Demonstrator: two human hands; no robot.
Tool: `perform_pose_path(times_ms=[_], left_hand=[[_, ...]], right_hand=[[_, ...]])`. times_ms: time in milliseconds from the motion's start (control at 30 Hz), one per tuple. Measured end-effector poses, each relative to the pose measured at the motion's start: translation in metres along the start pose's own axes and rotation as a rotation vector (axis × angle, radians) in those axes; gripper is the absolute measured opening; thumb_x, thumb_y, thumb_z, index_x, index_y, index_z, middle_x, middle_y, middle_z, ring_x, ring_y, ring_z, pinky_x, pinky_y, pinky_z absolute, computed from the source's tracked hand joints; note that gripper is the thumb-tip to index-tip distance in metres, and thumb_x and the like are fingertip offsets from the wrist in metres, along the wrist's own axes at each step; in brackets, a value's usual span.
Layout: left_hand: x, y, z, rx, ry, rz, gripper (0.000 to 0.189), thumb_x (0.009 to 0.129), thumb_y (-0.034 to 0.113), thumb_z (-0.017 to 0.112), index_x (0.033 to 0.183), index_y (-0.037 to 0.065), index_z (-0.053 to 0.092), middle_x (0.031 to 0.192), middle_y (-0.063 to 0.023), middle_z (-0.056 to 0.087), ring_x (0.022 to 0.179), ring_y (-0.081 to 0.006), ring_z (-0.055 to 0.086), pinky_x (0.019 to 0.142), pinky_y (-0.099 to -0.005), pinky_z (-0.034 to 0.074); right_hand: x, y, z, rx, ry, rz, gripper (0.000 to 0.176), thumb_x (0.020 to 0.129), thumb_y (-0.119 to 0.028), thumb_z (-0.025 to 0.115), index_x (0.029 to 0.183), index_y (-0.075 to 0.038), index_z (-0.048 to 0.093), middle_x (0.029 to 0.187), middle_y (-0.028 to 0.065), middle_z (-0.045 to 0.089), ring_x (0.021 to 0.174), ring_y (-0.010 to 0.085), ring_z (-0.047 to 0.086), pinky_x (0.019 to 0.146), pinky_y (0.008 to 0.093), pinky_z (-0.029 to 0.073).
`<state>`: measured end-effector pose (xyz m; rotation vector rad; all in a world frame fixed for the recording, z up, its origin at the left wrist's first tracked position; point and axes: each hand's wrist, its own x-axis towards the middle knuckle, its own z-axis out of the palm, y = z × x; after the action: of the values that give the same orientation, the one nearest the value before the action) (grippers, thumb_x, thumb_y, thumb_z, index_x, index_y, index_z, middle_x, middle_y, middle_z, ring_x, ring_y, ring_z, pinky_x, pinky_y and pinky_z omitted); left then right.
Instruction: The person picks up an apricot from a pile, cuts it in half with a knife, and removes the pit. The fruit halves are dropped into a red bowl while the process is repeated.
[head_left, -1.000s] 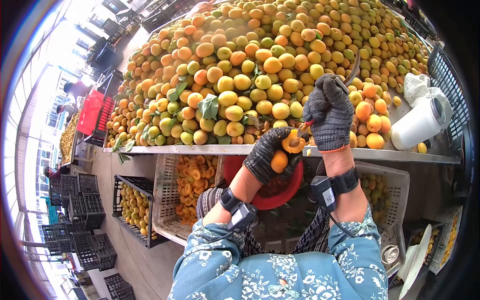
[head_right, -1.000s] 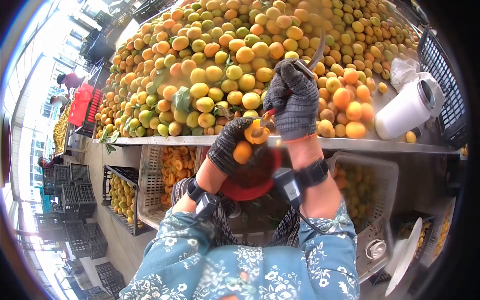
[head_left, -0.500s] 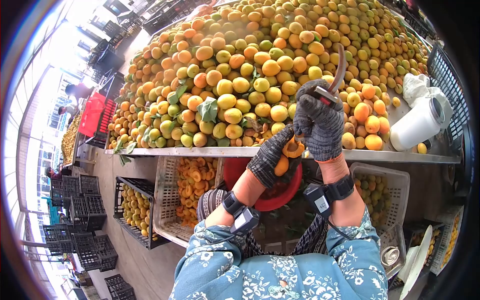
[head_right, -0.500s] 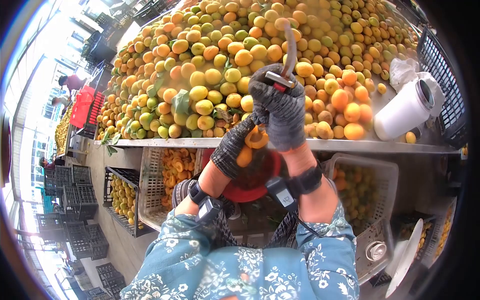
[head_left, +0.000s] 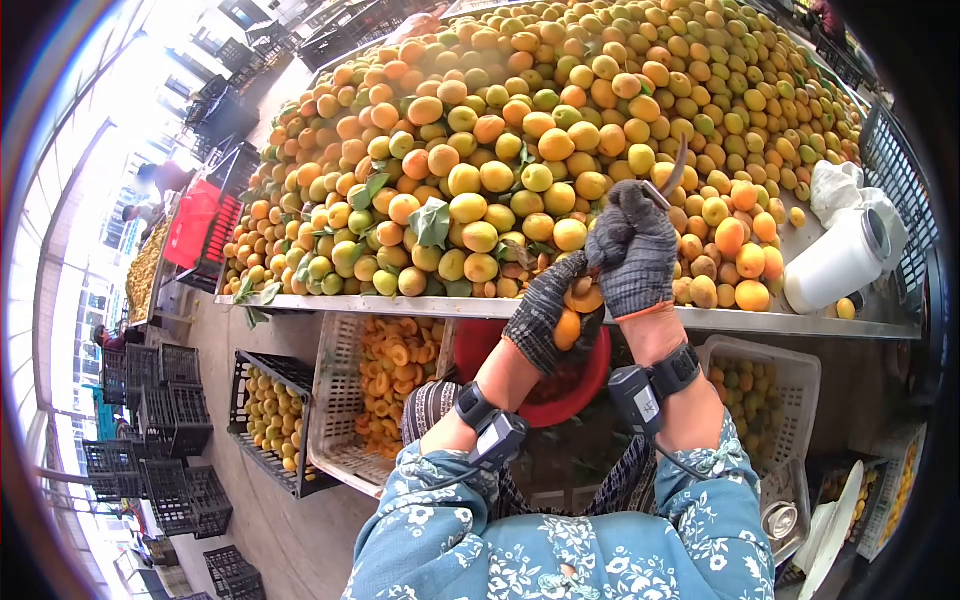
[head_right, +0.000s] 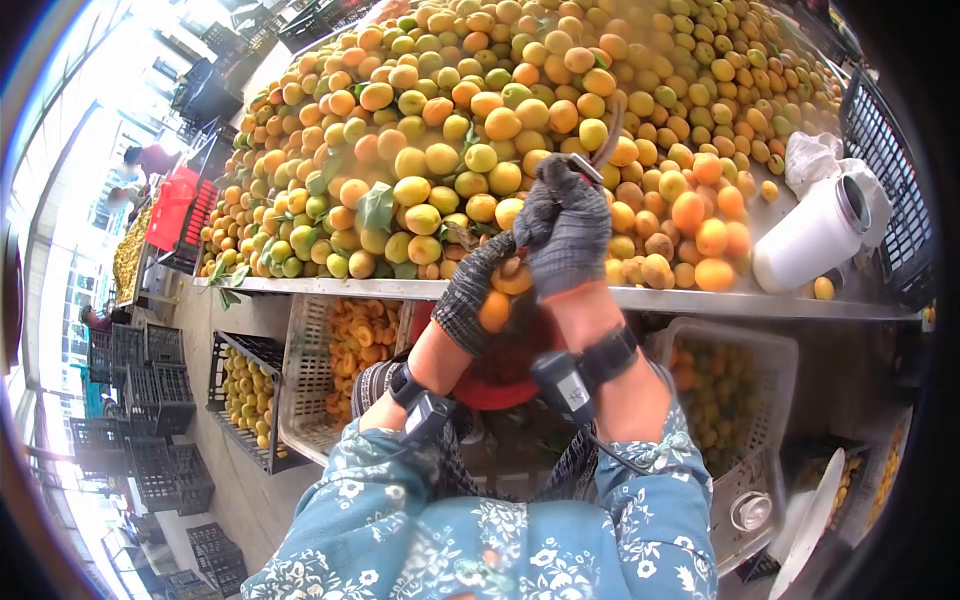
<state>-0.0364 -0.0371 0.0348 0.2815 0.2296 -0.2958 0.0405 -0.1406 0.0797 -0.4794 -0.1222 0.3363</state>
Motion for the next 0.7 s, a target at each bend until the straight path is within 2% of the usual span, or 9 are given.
perform_pose_path(times_ms=[67,133,267,300,333,433,533,567,700], left_hand=[[-0.001,0.002,0.011,-0.099,-0.054,-0.013,0.017,0.091,0.017,0.059,0.103,0.006,0.061,0.091,-0.0033,0.065,0.081,-0.0152,0.063,0.073,-0.0274,0.052],[-0.006,-0.002,0.026,0.010,0.163,0.047,0.019,0.092,0.026,0.059,0.099,0.009,0.060,0.083,-0.0032,0.065,0.074,-0.0181,0.064,0.060,-0.0274,0.053],[0.000,0.003,-0.003,0.090,0.115,0.040,0.019,0.091,0.027,0.060,0.099,0.010,0.060,0.082,-0.0035,0.064,0.074,-0.0177,0.064,0.060,-0.0275,0.053],[0.016,-0.003,-0.026,0.345,0.199,0.295,0.020,0.091,0.029,0.061,0.099,0.010,0.059,0.083,-0.0038,0.064,0.074,-0.0173,0.064,0.059,-0.0279,0.053],[0.020,-0.003,-0.019,0.598,0.283,0.551,0.022,0.091,0.030,0.062,0.100,0.011,0.059,0.083,-0.0040,0.064,0.074,-0.0170,0.064,0.057,-0.0282,0.053],[0.000,0.017,0.004,0.229,0.234,0.298,0.026,0.091,0.033,0.062,0.102,0.010,0.059,0.085,-0.0047,0.064,0.075,-0.0173,0.064,0.061,-0.0299,0.054],[0.001,0.025,0.005,0.192,0.200,0.351,0.029,0.094,0.034,0.058,0.105,0.007,0.058,0.091,-0.0075,0.065,0.081,-0.0208,0.064,0.072,-0.0344,0.054],[0.003,0.029,0.003,0.189,0.120,0.361,0.031,0.094,0.033,0.057,0.106,0.005,0.057,0.095,-0.0098,0.065,0.088,-0.0237,0.063,0.083,-0.0381,0.053],[0.005,0.035,-0.002,0.046,0.036,0.401,0.036,0.095,0.035,0.055,0.110,0.002,0.056,0.101,-0.0121,0.064,0.093,-0.0248,0.063,0.088,-0.0400,0.052]], right_hand=[[0.005,-0.002,-0.006,0.226,0.050,0.122,0.017,0.089,-0.023,0.063,0.081,-0.010,0.055,0.050,-0.0036,0.038,0.037,0.0108,0.032,0.035,0.0268,0.030],[0.008,-0.001,-0.008,0.231,0.105,0.111,0.017,0.089,-0.023,0.063,0.082,-0.010,0.056,0.051,-0.0035,0.040,0.037,0.0109,0.033,0.035,0.0265,0.030],[0.003,-0.010,0.010,0.055,0.159,-0.025,0.017,0.091,-0.025,0.061,0.089,-0.009,0.057,0.054,-0.0057,0.038,0.040,0.0074,0.033,0.038,0.0237,0.029],[0.001,-0.013,0.012,0.054,0.154,-0.021,0.017,0.091,-0.025,0.061,0.089,-0.009,0.057,0.054,-0.0057,0.038,0.040,0.0074,0.033,0.038,0.0237,0.029],[0.000,-0.017,0.013,-0.105,0.078,-0.097,0.016,0.090,-0.024,0.062,0.090,-0.008,0.058,0.055,-0.0050,0.039,0.039,0.0077,0.033,0.037,0.0240,0.030],[-0.007,-0.021,0.016,-0.326,-0.034,-0.153,0.015,0.088,-0.020,0.066,0.092,-0.007,0.060,0.057,-0.0034,0.046,0.036,0.0080,0.037,0.033,0.0251,0.031],[-0.011,0.001,0.012,-0.860,-0.221,-0.097,0.020,0.083,-0.017,0.072,0.095,-0.003,0.065,0.083,-0.0016,0.064,0.074,0.0060,0.057,0.066,0.0220,0.049],[-0.014,0.007,0.010,-1.029,-0.237,-0.039,0.030,0.080,-0.021,0.073,0.102,-0.002,0.065,0.084,0.0032,0.067,0.075,0.0122,0.062,0.068,0.0271,0.051],[-0.018,0.007,0.019,-1.358,-0.284,-0.184,0.036,0.077,-0.027,0.074,0.104,-0.004,0.065,0.084,0.0137,0.067,0.076,0.0249,0.066,0.070,0.0335,0.052]])
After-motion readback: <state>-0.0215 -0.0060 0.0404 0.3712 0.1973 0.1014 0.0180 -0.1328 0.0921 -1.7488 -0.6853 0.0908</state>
